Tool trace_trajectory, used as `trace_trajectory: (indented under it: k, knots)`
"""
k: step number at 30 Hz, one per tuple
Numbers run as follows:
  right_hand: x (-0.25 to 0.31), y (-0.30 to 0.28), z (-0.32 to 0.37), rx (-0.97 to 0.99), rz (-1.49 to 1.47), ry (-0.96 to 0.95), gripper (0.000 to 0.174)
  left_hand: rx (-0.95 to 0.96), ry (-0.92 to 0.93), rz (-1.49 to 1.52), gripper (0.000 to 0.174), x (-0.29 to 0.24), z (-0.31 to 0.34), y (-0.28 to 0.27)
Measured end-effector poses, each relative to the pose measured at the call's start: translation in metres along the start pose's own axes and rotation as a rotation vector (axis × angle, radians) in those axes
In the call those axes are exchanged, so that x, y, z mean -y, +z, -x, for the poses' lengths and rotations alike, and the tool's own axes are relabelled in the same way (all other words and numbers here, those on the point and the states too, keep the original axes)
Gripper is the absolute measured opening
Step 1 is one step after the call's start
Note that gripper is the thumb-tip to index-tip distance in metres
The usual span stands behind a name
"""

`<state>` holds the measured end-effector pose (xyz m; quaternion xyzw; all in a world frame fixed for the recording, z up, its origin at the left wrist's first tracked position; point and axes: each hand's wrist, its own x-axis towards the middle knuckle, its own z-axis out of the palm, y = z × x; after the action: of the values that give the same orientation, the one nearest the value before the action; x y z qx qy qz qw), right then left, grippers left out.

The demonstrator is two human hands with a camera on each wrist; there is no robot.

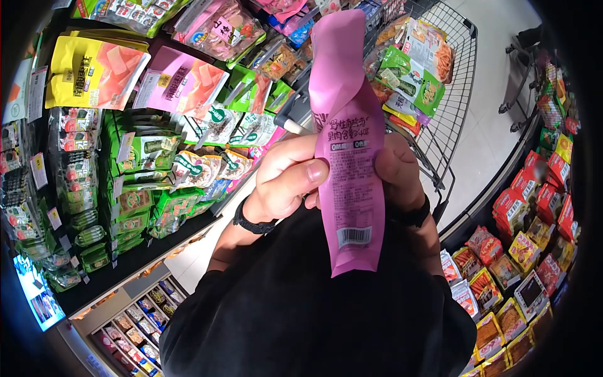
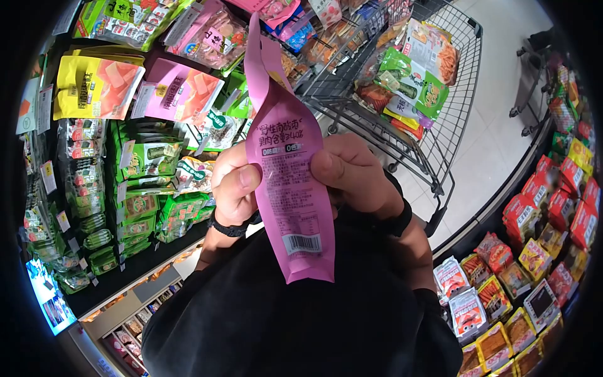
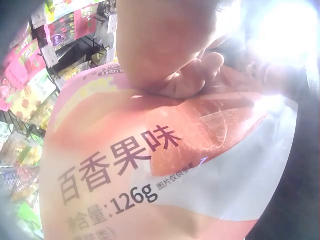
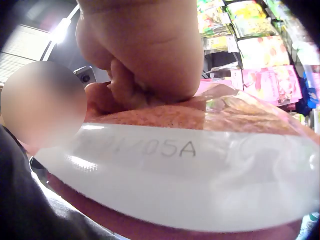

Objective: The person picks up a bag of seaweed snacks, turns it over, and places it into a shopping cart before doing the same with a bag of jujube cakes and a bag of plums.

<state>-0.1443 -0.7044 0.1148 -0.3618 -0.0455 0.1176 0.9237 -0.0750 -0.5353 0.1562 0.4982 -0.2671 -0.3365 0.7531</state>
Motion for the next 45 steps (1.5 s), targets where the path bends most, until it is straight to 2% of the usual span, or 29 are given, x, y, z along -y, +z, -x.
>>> trace_trajectory:
  k: [4,6,12,16,18,45]
  knots:
    - [-0.002,0.000,-0.002,0.029,0.005,-0.028,0.045,-0.029,0.004,-0.059,0.035,0.000,0.002,-0.001]
    - [-0.001,0.001,-0.003,0.030,0.061,-0.053,0.046,-0.028,0.092,-0.060,0.037,0.004,0.003,-0.003]
    - [0.001,0.004,-0.004,0.078,0.108,-0.098,0.047,0.001,0.185,-0.032,0.038,0.007,0.005,-0.003]
    - [0.000,0.007,-0.004,0.087,0.053,-0.092,0.048,-0.019,0.180,-0.050,0.039,0.004,0.008,-0.001]
    - [0.001,0.007,-0.005,0.112,0.086,-0.120,0.049,-0.071,0.110,-0.027,0.040,0.002,0.012,0.000]
    - [0.000,0.004,-0.005,0.098,0.084,-0.130,0.050,-0.055,0.114,-0.031,0.039,0.003,0.006,-0.001]
